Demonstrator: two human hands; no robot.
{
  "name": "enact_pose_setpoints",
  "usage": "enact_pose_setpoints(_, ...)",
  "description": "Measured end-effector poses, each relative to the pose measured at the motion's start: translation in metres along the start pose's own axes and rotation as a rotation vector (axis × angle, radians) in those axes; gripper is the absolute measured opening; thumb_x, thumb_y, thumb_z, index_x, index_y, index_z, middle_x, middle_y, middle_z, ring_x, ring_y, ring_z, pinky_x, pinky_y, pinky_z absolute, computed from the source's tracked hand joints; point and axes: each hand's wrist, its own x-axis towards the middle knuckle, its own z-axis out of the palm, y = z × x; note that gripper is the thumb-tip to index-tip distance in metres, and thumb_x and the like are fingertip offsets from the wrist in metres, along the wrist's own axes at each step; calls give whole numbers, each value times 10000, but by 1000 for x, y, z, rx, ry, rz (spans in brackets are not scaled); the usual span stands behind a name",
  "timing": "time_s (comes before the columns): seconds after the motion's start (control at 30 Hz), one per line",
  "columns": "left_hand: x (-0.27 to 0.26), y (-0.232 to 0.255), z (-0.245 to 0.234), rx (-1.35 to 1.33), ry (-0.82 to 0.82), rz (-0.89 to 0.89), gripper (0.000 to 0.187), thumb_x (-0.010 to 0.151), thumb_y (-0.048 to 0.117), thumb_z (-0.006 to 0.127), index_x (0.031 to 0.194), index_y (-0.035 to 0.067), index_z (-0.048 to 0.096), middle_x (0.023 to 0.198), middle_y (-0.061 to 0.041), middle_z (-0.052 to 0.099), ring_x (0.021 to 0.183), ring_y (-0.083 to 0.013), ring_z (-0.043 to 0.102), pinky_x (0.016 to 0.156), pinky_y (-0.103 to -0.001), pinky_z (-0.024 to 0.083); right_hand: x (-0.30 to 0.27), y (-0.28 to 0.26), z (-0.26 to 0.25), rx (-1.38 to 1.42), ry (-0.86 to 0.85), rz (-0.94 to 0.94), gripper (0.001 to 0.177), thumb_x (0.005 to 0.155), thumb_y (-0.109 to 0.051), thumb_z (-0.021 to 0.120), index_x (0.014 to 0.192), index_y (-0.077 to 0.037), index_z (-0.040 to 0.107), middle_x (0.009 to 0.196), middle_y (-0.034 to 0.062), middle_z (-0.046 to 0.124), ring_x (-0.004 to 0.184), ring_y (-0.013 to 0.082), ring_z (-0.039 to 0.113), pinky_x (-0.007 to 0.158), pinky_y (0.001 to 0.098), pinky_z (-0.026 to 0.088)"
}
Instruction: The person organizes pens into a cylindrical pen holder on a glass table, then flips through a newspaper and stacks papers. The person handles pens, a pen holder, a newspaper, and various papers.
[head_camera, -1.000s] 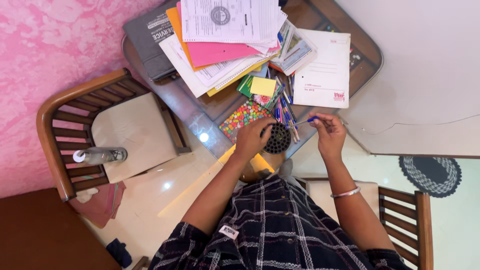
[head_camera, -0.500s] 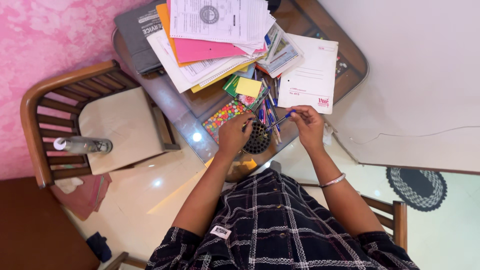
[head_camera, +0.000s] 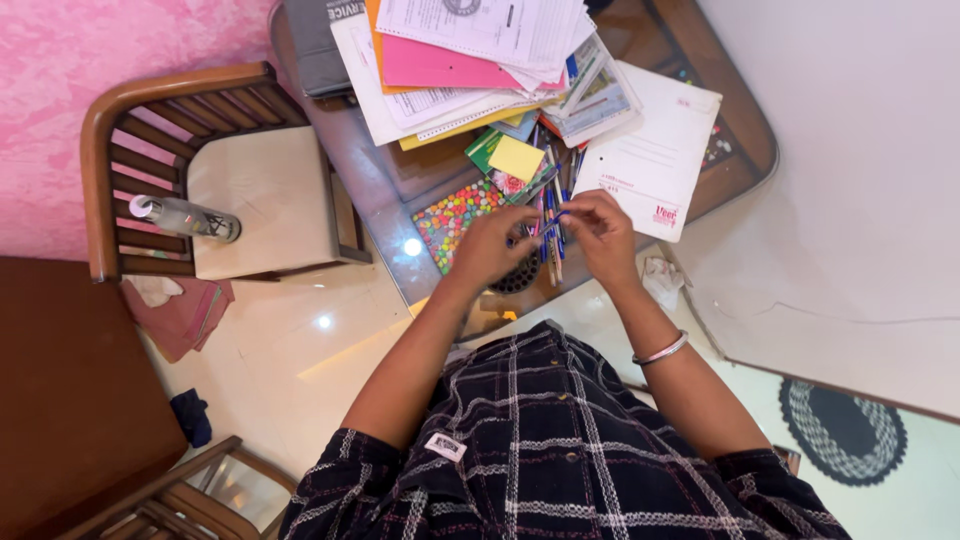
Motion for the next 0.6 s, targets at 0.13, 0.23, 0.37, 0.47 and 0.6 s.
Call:
enact_pose_setpoints(0.13, 5, 8, 13, 116, -7, 54, 432, 801, 120, 775, 1211, 76, 646, 929, -180, 729, 804, -339, 733, 721, -430, 563, 6, -6, 8, -20, -98, 17, 191, 937, 69, 713, 1118, 8, 720, 1135, 59, 610, 1035, 127, 652, 897, 259, 566)
enact_pose_setpoints(0.23, 1, -2, 19, 51, 166, 82, 241, 933, 148, 755, 1141, 68, 663, 952, -175, 739, 876, -363, 724, 727, -422, 563, 3, 9, 3, -18, -130, 47, 266, 941, 41, 706, 1199, -20, 679, 1093, 39, 657, 1036, 105, 658, 920, 259, 568)
enact_pose_setpoints(0.37, 0, -16, 11, 8, 227, 11, 123, 967, 146, 724, 1060, 65, 711, 951, -170, 718, 817, -320, 721, 729, -394, 557, -7, 58, -14, -109, -161, 227, 253, 961, -21, 702, 1211, -48, 677, 1045, 37, 709, 972, 98, 678, 888, 256, 562)
enact_pose_setpoints(0.47, -10, -22, 4, 52, 256, 25, 147, 935, 135, 728, 1052, 47, 714, 964, -179, 672, 816, -319, 679, 735, -398, 535, -35, 104, -29, -336, -236, 329, 186, 968, -57, 703, 1154, -47, 716, 1036, 64, 749, 922, 137, 710, 838, 283, 575)
enact_pose_setpoints(0.6, -20, -26, 2, 21, 249, -10, 172, 935, 107, 690, 1096, 47, 698, 977, -137, 686, 843, -287, 686, 762, -387, 541, -77, 145, -38, -526, -420, 316, 280, 844, -69, 779, 1117, -60, 713, 1072, 114, 686, 930, 215, 713, 819, 334, 596)
